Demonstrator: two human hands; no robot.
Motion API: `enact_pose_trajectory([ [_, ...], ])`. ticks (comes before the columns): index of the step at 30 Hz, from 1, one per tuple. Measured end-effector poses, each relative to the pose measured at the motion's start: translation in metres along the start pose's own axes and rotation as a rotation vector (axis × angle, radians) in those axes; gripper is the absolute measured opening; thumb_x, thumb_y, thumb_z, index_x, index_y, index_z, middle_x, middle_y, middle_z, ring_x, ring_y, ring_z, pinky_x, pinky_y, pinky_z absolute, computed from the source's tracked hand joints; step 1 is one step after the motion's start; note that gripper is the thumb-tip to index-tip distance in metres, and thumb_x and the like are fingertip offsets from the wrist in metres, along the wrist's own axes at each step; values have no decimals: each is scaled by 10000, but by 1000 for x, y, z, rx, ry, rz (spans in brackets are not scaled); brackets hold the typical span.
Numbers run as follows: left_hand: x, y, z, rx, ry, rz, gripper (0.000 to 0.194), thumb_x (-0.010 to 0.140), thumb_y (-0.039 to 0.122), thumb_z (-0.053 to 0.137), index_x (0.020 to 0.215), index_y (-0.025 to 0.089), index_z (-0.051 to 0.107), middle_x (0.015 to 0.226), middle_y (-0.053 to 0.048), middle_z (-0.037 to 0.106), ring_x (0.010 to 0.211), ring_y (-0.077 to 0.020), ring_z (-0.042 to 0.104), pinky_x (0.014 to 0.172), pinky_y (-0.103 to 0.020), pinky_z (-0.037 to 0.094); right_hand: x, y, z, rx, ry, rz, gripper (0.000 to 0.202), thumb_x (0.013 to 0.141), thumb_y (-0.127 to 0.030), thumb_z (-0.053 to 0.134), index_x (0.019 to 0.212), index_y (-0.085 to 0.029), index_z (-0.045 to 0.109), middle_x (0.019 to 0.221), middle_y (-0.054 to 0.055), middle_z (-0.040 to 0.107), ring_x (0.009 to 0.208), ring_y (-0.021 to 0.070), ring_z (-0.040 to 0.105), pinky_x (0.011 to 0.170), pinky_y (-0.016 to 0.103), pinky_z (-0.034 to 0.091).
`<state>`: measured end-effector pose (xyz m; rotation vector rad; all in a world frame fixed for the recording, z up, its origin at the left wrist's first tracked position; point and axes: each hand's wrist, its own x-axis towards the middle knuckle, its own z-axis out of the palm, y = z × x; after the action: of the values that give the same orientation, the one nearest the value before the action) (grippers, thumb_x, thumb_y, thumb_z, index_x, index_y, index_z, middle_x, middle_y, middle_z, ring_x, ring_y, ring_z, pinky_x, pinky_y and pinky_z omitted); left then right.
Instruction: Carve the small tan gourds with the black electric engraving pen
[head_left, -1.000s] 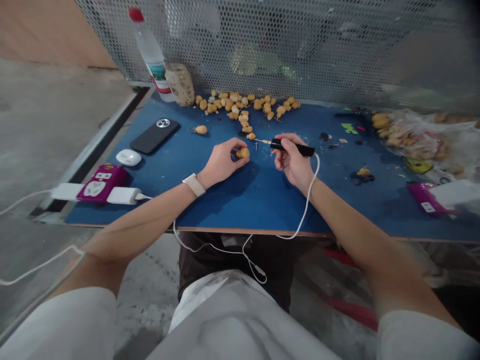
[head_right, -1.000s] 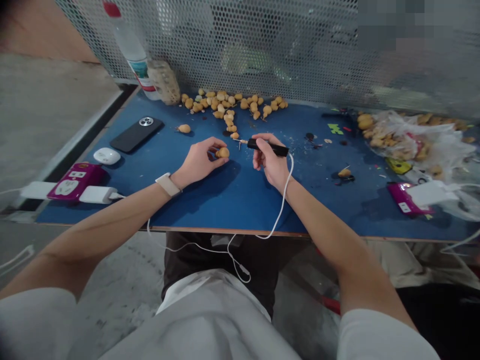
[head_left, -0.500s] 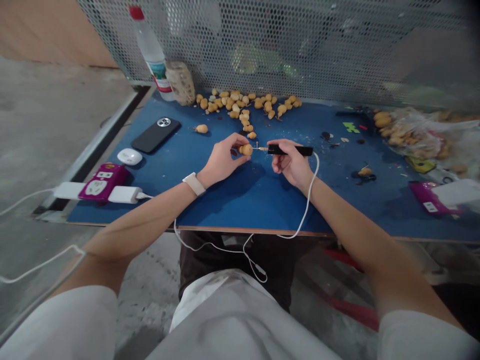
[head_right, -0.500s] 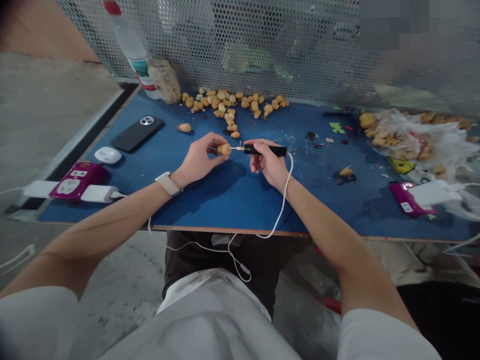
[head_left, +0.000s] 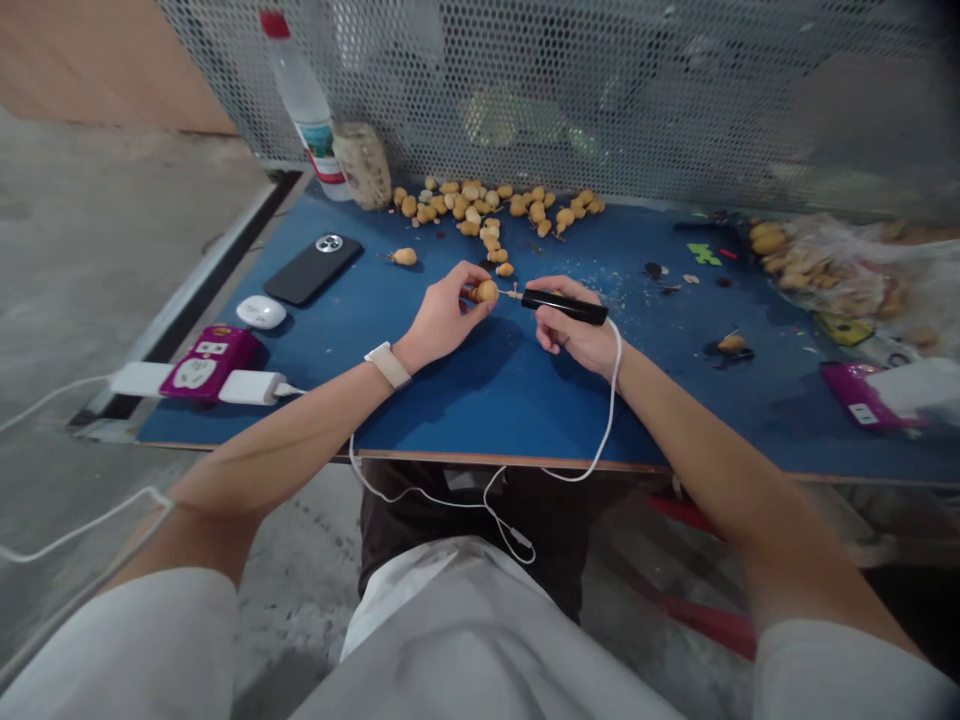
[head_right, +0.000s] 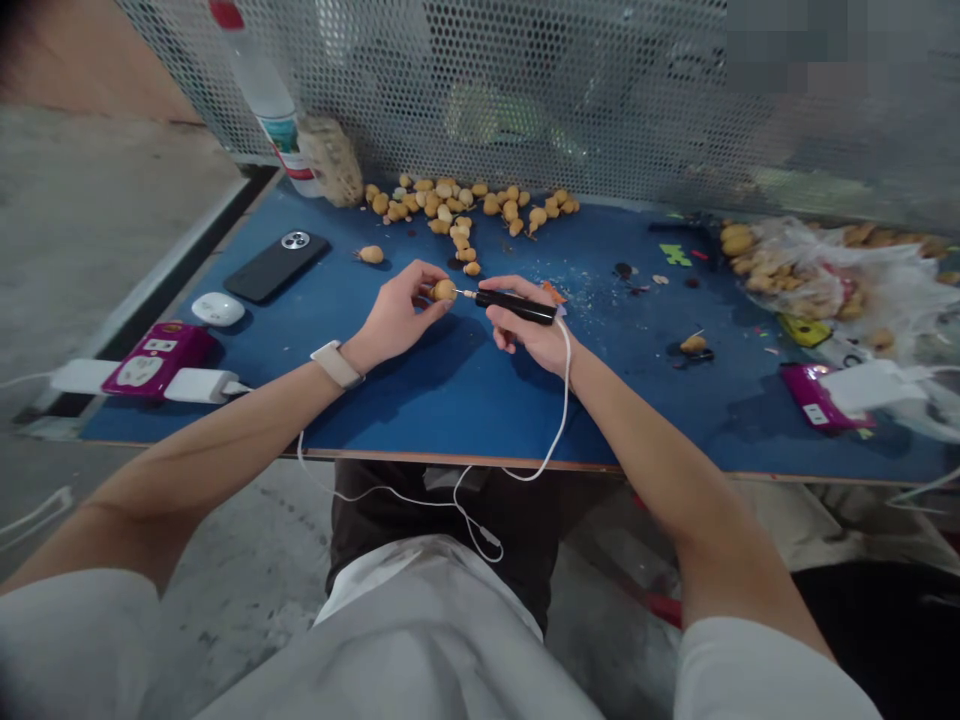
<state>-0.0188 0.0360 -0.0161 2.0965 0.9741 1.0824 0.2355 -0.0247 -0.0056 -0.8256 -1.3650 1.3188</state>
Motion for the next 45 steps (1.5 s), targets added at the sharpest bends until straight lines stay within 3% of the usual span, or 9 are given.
enact_pose_trajectory([
  [6, 2, -6, -1, -9, 13, 19, 251, 1014, 195, 806, 1247, 204, 715, 1194, -64, 841, 1049, -175, 788, 868, -271, 619, -3, -16, -7, 144, -227, 225, 713, 812, -290, 1012, 1452, -288, 698, 1026, -6, 852, 743, 166, 803, 597, 269, 640],
  [10, 3, -6, -3, -8, 8, 25, 286, 988, 190, 822, 1268, 176, 766, 1178, -72, 845, 1044, -187, 785, 899, -292, 626, -5, -27, -9, 231, -308, 396, 717, 882, -592, 876, 1461, -238, 643, 1145, 69, 866, 886, 257, 860, 724, 376, 725],
  [12, 3, -5, -4, 7, -10, 35, 308, 1009, 212, 818, 1313, 180, 786, 1242, -85, 845, 1084, -196, 783, 927, -303, 630, -5, -28, -9, 174, -326, 398, 678, 913, -664, 901, 1372, -270, 595, 1101, 38, 842, 810, 222, 835, 632, 330, 682],
  [15, 3, -4, -5, 23, -29, 46, 323, 1064, 255, 787, 1381, 194, 795, 1319, -104, 826, 1107, -194, 764, 943, -301, 625, -5, -27, -11, 55, -326, 414, 610, 891, -465, 1005, 1172, -306, 488, 1027, -25, 814, 631, 135, 740, 487, 241, 536],
  [18, 4, -3, -3, -30, -25, 12, 259, 1153, 300, 698, 1374, 186, 771, 1221, -96, 803, 1004, -163, 731, 910, -283, 606, -4, -26, -16, -36, -308, 430, 557, 890, -342, 955, 1124, -307, 451, 1026, -21, 820, 538, 99, 649, 426, 224, 414],
  [22, 5, -4, 0, -192, -46, -114, 269, 1265, 360, 489, 1187, 194, 685, 923, -19, 684, 782, -130, 628, 773, -269, 550, -3, -23, -18, -309, -215, 322, 500, 959, -383, 862, 1336, -312, 542, 914, -42, 760, 460, 95, 507, 414, 261, 349],
  [28, 5, -4, 1, -226, -67, -193, 356, 1289, 383, 431, 1029, 221, 613, 810, 17, 563, 699, -134, 530, 697, -293, 470, -1, -13, -9, -693, -117, 12, 496, 1048, -689, 735, 1222, -225, 734, 986, 90, 779, 800, 248, 738, 742, 416, 563],
  [35, 5, -2, 3, -210, -75, -212, 353, 1282, 349, 442, 977, 226, 573, 811, 18, 577, 700, -139, 521, 719, -311, 458, -2, -14, -4, -810, -82, -12, 478, 1079, -693, 663, 1033, -227, 759, 829, 67, 768, 750, 254, 717, 755, 423, 529],
  [45, 5, 3, -1, -104, -145, -93, 347, 1269, 349, 440, 1049, 202, 664, 854, 5, 622, 799, -152, 568, 836, -311, 482, -3, -8, -1, -827, -78, -55, 497, 1077, -678, 660, 1122, -207, 811, 970, 99, 835, 839, 277, 740, 820, 446, 541],
])
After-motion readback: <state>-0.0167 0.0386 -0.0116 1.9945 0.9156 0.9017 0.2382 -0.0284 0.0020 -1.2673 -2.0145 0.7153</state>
